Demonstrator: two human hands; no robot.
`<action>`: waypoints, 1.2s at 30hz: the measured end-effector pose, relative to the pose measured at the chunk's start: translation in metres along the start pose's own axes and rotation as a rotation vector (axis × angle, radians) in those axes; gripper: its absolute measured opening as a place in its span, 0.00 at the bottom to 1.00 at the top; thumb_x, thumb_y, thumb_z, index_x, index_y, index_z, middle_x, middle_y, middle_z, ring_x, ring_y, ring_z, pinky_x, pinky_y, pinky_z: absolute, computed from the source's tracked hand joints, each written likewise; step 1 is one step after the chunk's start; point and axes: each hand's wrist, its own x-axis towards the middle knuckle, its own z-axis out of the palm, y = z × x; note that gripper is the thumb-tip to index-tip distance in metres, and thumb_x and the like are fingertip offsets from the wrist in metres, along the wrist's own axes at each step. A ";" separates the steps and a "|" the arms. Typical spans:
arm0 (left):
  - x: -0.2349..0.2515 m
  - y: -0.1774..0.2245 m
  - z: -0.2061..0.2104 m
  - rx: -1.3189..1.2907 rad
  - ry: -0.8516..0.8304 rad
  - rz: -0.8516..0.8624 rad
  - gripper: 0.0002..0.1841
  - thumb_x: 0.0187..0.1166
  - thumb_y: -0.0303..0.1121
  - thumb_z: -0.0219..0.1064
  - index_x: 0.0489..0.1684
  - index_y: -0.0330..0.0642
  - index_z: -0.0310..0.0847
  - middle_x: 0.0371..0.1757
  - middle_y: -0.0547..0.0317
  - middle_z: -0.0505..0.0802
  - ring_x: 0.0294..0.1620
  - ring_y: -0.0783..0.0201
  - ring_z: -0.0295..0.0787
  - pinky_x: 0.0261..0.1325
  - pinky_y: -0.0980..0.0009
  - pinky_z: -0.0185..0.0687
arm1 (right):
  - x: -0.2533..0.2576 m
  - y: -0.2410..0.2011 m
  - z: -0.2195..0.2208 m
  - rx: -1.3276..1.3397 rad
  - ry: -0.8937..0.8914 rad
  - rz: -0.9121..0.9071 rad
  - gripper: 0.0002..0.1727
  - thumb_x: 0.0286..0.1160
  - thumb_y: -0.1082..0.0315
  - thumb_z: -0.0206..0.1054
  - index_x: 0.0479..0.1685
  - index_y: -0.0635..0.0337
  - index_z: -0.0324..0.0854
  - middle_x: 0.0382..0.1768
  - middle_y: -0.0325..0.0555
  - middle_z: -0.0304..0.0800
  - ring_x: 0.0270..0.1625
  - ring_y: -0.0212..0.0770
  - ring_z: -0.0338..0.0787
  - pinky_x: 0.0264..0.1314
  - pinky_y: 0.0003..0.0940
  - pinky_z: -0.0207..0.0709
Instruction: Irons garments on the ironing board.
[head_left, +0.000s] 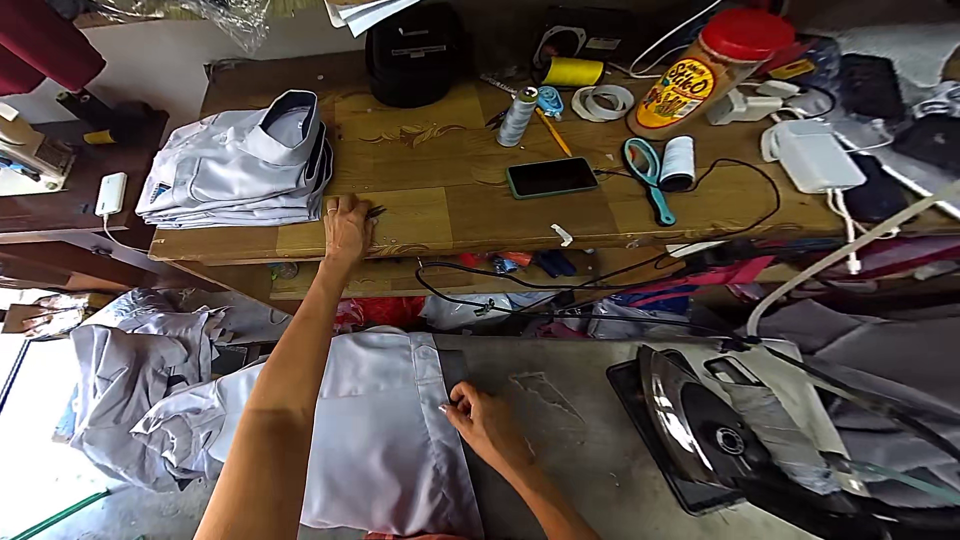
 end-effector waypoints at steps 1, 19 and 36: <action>-0.009 0.007 -0.006 0.016 0.012 0.013 0.20 0.83 0.40 0.67 0.70 0.44 0.85 0.78 0.37 0.80 0.81 0.32 0.70 0.77 0.37 0.69 | -0.002 -0.002 0.001 -0.013 -0.006 0.021 0.22 0.78 0.50 0.69 0.56 0.59 0.86 0.38 0.51 0.94 0.43 0.52 0.94 0.50 0.55 0.84; -0.339 0.088 0.037 -0.559 -0.415 0.095 0.08 0.77 0.32 0.69 0.41 0.37 0.91 0.42 0.49 0.95 0.51 0.51 0.92 0.65 0.53 0.84 | -0.075 0.052 0.038 0.182 -0.345 -0.232 0.14 0.78 0.61 0.70 0.46 0.65 0.89 0.36 0.55 0.93 0.41 0.51 0.93 0.51 0.53 0.84; -0.348 0.089 0.031 -0.580 -0.047 0.000 0.10 0.78 0.37 0.69 0.40 0.41 0.93 0.35 0.59 0.95 0.41 0.62 0.92 0.54 0.60 0.86 | 0.005 -0.007 0.017 0.796 -0.248 -0.025 0.12 0.80 0.62 0.69 0.30 0.58 0.85 0.21 0.36 0.85 0.19 0.27 0.79 0.22 0.24 0.73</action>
